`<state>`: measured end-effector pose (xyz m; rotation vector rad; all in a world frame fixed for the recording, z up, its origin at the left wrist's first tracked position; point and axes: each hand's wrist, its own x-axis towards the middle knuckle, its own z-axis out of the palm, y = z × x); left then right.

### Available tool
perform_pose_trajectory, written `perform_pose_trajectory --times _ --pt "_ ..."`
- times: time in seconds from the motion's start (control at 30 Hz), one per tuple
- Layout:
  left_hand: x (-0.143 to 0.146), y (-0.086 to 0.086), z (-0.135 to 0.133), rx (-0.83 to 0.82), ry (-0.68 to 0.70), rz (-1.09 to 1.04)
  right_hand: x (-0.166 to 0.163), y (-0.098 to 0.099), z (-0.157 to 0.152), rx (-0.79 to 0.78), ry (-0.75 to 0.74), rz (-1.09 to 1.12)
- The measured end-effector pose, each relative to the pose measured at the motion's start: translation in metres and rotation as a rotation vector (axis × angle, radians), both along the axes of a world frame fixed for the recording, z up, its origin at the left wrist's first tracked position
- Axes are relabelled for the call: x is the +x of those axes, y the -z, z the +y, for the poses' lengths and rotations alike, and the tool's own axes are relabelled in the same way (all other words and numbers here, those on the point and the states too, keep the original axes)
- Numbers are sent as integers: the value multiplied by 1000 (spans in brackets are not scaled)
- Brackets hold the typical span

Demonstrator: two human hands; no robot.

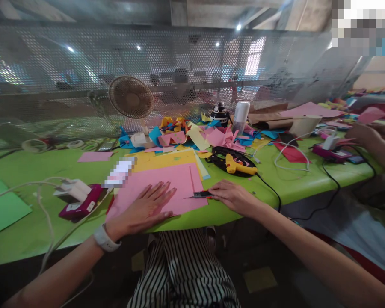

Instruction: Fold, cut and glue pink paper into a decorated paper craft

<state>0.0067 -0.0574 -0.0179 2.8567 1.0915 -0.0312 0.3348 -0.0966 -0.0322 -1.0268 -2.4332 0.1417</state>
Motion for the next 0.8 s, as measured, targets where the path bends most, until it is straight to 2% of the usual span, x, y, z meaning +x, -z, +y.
perform_pose_trajectory --times 0.17,0.3,0.8 --pt "-1 4 2 21 11 -16 0 0 -2 7 -27 -3" --pt "-2 7 3 33 14 -23 -6 -1 -3 26 6 -9" --pt "-1 4 1 1 0 -32 -18 -4 -5 39 -17 -26"
